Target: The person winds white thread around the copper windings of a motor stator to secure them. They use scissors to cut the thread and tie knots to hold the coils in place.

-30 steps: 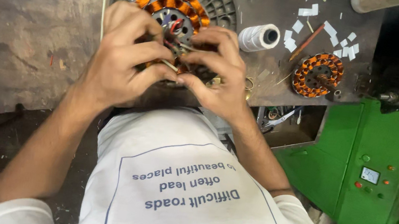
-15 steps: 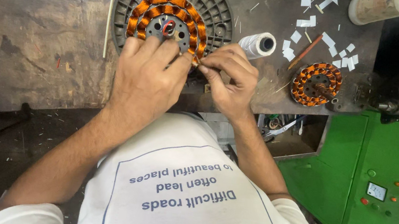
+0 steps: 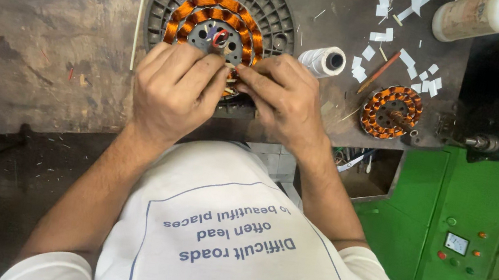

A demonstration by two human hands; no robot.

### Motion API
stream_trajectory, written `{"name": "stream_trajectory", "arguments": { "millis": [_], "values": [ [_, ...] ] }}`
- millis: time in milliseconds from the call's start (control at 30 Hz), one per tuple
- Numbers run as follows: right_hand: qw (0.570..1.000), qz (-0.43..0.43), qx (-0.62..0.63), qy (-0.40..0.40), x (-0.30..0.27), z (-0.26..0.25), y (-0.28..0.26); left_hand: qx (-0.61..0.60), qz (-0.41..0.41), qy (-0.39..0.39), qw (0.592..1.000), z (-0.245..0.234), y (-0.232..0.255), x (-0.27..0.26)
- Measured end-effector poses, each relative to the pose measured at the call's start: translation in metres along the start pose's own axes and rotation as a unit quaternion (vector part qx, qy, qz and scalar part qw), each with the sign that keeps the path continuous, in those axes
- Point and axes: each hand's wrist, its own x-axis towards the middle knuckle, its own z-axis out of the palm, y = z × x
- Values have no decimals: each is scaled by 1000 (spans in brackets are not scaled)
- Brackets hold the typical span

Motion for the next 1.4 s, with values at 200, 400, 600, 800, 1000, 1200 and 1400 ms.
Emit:
{"name": "stream_trajectory", "arguments": {
  "millis": [200, 400, 600, 800, 1000, 1200, 1400],
  "values": [
    [988, 44, 142, 51, 4, 25, 26, -19, -9, 9, 1000, 1, -2, 2],
    [990, 53, 116, 61, 0, 28, 18, -14, -20, -14, 1000, -3, -1, 3],
    [980, 66, 189, 20, -5, 16, 25, -8, -32, -68, 997, -14, 10, 5],
    [971, 50, 232, 10, -8, 13, 33, 10, 32, -113, 993, -21, 10, 11],
    [956, 60, 289, -7, -12, 10, 38, -18, 56, -155, 986, -23, 7, 13],
    [951, 44, 307, -4, -11, 10, 43, 12, 82, -187, 979, -25, 11, 21],
    [953, 51, 298, -10, -9, 10, 43, 59, 76, -190, 977, -23, 21, 22]
  ]
}}
